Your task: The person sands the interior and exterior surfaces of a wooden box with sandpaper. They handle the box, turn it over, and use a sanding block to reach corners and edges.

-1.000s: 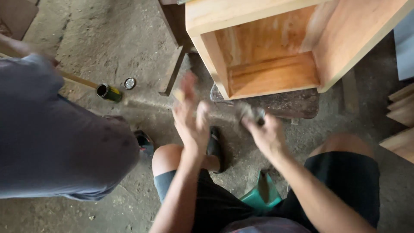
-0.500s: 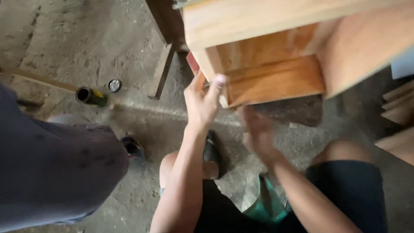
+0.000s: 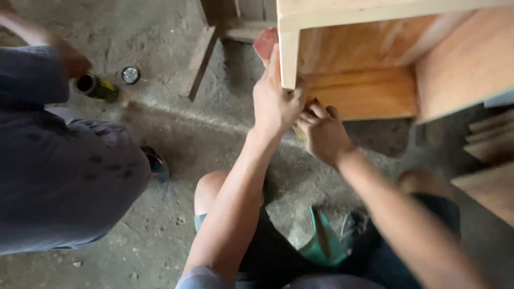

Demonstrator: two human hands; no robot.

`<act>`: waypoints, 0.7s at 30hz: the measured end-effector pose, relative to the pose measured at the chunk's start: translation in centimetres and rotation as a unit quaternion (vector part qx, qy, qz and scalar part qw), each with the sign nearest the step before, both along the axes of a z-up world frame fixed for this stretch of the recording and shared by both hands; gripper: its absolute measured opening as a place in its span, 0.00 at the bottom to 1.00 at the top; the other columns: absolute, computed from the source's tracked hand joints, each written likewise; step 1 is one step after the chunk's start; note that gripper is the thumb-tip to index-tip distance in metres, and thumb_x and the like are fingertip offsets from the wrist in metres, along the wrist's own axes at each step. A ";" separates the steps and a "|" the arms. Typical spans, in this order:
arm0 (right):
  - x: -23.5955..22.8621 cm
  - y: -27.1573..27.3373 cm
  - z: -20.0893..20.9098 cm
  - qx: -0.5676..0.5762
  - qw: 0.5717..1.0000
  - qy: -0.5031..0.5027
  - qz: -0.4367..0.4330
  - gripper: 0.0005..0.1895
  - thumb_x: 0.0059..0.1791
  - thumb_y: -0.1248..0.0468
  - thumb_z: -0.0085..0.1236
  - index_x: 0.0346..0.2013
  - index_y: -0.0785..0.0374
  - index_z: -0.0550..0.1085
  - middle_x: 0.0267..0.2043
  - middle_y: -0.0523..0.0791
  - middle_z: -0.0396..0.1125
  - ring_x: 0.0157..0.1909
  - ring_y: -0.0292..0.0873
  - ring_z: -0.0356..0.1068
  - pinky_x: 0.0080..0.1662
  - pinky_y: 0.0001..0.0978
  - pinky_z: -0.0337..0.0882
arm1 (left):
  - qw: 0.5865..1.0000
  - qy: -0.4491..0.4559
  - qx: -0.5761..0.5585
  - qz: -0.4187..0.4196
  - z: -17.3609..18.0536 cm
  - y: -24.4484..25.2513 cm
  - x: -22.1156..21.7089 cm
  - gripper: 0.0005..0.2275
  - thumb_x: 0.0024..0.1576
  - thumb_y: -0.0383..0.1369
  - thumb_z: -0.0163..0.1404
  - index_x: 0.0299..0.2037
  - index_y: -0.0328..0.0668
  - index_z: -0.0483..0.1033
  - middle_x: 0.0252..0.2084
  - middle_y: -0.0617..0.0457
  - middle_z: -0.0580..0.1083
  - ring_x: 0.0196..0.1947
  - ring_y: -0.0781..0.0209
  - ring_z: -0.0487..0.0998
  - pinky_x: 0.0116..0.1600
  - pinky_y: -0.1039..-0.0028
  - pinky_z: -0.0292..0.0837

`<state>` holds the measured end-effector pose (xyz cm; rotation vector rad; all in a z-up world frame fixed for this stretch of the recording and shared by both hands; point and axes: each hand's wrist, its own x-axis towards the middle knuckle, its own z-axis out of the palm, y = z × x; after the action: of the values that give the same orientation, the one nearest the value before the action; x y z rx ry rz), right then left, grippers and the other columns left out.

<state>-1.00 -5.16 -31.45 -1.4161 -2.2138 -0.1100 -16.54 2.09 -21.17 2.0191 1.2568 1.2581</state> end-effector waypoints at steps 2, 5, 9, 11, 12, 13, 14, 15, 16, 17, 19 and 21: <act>2.4 -1.5 -0.1 0.007 0.999 0.005 -0.051 0.20 0.44 0.66 0.58 0.51 0.63 0.77 0.56 0.51 0.71 0.64 0.55 0.65 0.57 0.55 0.65 | 1.000 0.001 0.005 -0.010 -0.5 -0.2 0.0 0.32 0.54 0.28 0.52 0.72 0.40 0.56 0.53 0.34 0.77 0.49 0.34 0.80 0.51 0.56 0.80; 2.2 1.6 -0.9 0.015 0.989 0.030 -0.145 0.21 0.44 0.66 0.57 0.53 0.64 0.75 0.57 0.52 0.71 0.64 0.56 0.66 0.59 0.54 0.65 | 1.000 -0.001 0.011 -0.005 -1.2 -0.1 0.0 0.34 0.53 0.30 0.55 0.72 0.39 0.55 0.53 0.33 0.76 0.48 0.33 0.80 0.50 0.55 0.79; -4.2 3.4 -2.2 0.018 0.991 0.055 -0.118 0.23 0.45 0.66 0.55 0.55 0.65 0.74 0.59 0.54 0.69 0.64 0.56 0.67 0.63 0.52 0.65 | 0.999 0.007 0.042 -0.013 -1.4 -0.4 -0.2 0.33 0.58 0.30 0.55 0.73 0.37 0.53 0.56 0.32 0.75 0.51 0.34 0.80 0.53 0.56 0.80; -3.4 0.5 -2.4 0.029 0.997 0.029 -0.060 0.23 0.46 0.66 0.54 0.57 0.66 0.73 0.59 0.54 0.69 0.64 0.57 0.67 0.64 0.52 0.65 | 0.999 0.013 0.036 -0.017 -1.3 -0.3 -0.5 0.35 0.54 0.30 0.56 0.72 0.35 0.52 0.56 0.31 0.74 0.50 0.32 0.80 0.51 0.56 0.79; -1.7 -1.6 -2.5 0.021 0.999 0.010 -0.032 0.24 0.46 0.66 0.54 0.57 0.66 0.73 0.60 0.55 0.69 0.64 0.57 0.68 0.65 0.51 0.65 | 0.999 0.013 0.030 -0.016 -1.4 -0.5 -0.7 0.36 0.53 0.30 0.56 0.72 0.34 0.52 0.56 0.30 0.74 0.50 0.32 0.79 0.51 0.55 0.79; -0.1 -3.6 -2.5 0.010 1.000 -0.006 -0.001 0.24 0.46 0.64 0.55 0.58 0.65 0.72 0.61 0.53 0.68 0.65 0.55 0.68 0.66 0.52 0.64 | 1.000 0.017 0.013 -0.014 -1.3 -0.6 -0.9 0.37 0.53 0.30 0.56 0.72 0.34 0.51 0.56 0.30 0.74 0.48 0.31 0.79 0.50 0.54 0.78; 2.3 -4.9 -2.2 0.000 0.999 -0.001 -0.035 0.24 0.46 0.65 0.54 0.57 0.64 0.72 0.61 0.53 0.68 0.65 0.55 0.68 0.66 0.52 0.64 | 1.000 0.020 -0.004 -0.013 -1.2 -0.7 -1.1 0.37 0.53 0.30 0.56 0.72 0.34 0.51 0.55 0.30 0.74 0.47 0.31 0.79 0.49 0.53 0.77; 4.9 -5.2 -1.8 0.001 0.996 0.008 -0.088 0.23 0.46 0.66 0.54 0.57 0.64 0.72 0.61 0.53 0.68 0.65 0.55 0.67 0.67 0.51 0.64 | 0.999 0.023 -0.013 -0.021 -0.9 0.0 -0.8 0.37 0.52 0.30 0.57 0.72 0.34 0.50 0.54 0.30 0.75 0.46 0.31 0.79 0.48 0.53 0.77; 7.2 -5.2 -1.4 0.005 0.990 0.014 -0.140 0.23 0.46 0.67 0.53 0.57 0.64 0.72 0.60 0.53 0.69 0.65 0.55 0.67 0.67 0.51 0.63 | 0.999 0.017 -0.013 -0.029 -0.6 0.5 -0.3 0.38 0.52 0.30 0.57 0.73 0.34 0.50 0.51 0.30 0.75 0.46 0.31 0.79 0.48 0.53 0.77; 8.5 -5.1 -1.3 0.007 0.984 0.017 -0.178 0.23 0.46 0.68 0.53 0.57 0.64 0.73 0.60 0.53 0.69 0.66 0.56 0.67 0.67 0.51 0.63 | 0.999 0.013 -0.024 -0.023 -0.8 0.1 -0.1 0.38 0.52 0.30 0.57 0.73 0.34 0.49 0.48 0.31 0.76 0.46 0.31 0.79 0.49 0.53 0.77; 7.5 -4.7 -2.5 0.003 0.970 0.025 -0.243 0.22 0.47 0.69 0.52 0.56 0.63 0.73 0.60 0.53 0.69 0.66 0.56 0.67 0.68 0.50 0.63 | 0.999 0.002 -0.037 -0.011 -1.6 -0.7 -0.3 0.38 0.53 0.30 0.57 0.74 0.36 0.50 0.46 0.32 0.77 0.46 0.31 0.79 0.50 0.52 0.77; 3.4 -3.3 -4.1 -0.008 0.974 0.058 -0.221 0.21 0.47 0.71 0.51 0.56 0.63 0.73 0.60 0.53 0.70 0.66 0.56 0.67 0.69 0.50 0.62 | 1.000 -0.015 -0.025 -0.008 -2.1 -0.5 -0.2 0.37 0.54 0.29 0.57 0.74 0.39 0.53 0.46 0.34 0.79 0.48 0.31 0.79 0.50 0.52 0.77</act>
<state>2.44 -8.45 -35.57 -1.8540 -1.7789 -0.1565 -16.72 1.61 -23.23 1.9647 1.2440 1.2334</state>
